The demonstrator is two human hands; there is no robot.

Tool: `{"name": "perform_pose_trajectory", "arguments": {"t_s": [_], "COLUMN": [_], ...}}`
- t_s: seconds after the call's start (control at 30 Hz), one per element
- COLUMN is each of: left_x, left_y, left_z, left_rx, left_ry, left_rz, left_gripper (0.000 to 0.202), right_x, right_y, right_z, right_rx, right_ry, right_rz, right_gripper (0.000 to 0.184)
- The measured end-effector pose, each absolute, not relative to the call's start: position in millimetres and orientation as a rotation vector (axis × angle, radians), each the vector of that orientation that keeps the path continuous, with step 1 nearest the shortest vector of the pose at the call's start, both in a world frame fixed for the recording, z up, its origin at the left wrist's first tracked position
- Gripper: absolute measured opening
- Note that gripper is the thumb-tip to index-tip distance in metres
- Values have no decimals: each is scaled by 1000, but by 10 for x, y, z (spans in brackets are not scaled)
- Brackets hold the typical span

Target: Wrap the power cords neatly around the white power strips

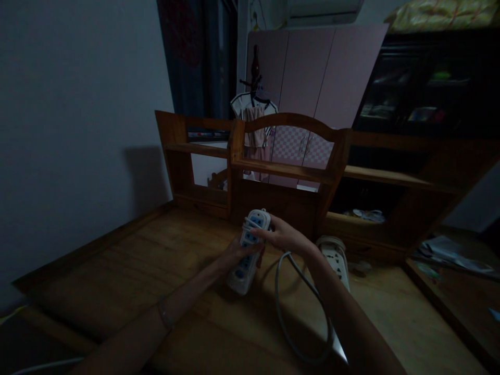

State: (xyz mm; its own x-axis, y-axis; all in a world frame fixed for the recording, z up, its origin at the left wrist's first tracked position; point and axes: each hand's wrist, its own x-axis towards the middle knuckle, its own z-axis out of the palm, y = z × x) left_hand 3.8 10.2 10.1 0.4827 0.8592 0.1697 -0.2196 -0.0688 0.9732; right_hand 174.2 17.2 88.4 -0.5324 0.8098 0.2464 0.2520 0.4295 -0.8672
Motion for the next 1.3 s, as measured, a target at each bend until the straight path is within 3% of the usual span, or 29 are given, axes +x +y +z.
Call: {"name": "perform_pose_trajectory", "arguments": {"t_s": [0.67, 0.9, 1.3], "left_x": [93, 94, 17], "left_y": [44, 111, 223], "left_z": [156, 62, 134], "left_rx": [1386, 1205, 1222], "left_ry": [650, 682, 841], "left_rz": [1044, 1143, 1286], "left_gripper": [40, 39, 43], "right_x": [1725, 1814, 1901], "right_y": [209, 134, -230], "right_z": [843, 969, 1394], "right_rx": [-1120, -1232, -1444], "right_ry": [-2026, -2195, -2360], "right_rz": [848, 597, -72], "right_gripper": [46, 46, 14]}}
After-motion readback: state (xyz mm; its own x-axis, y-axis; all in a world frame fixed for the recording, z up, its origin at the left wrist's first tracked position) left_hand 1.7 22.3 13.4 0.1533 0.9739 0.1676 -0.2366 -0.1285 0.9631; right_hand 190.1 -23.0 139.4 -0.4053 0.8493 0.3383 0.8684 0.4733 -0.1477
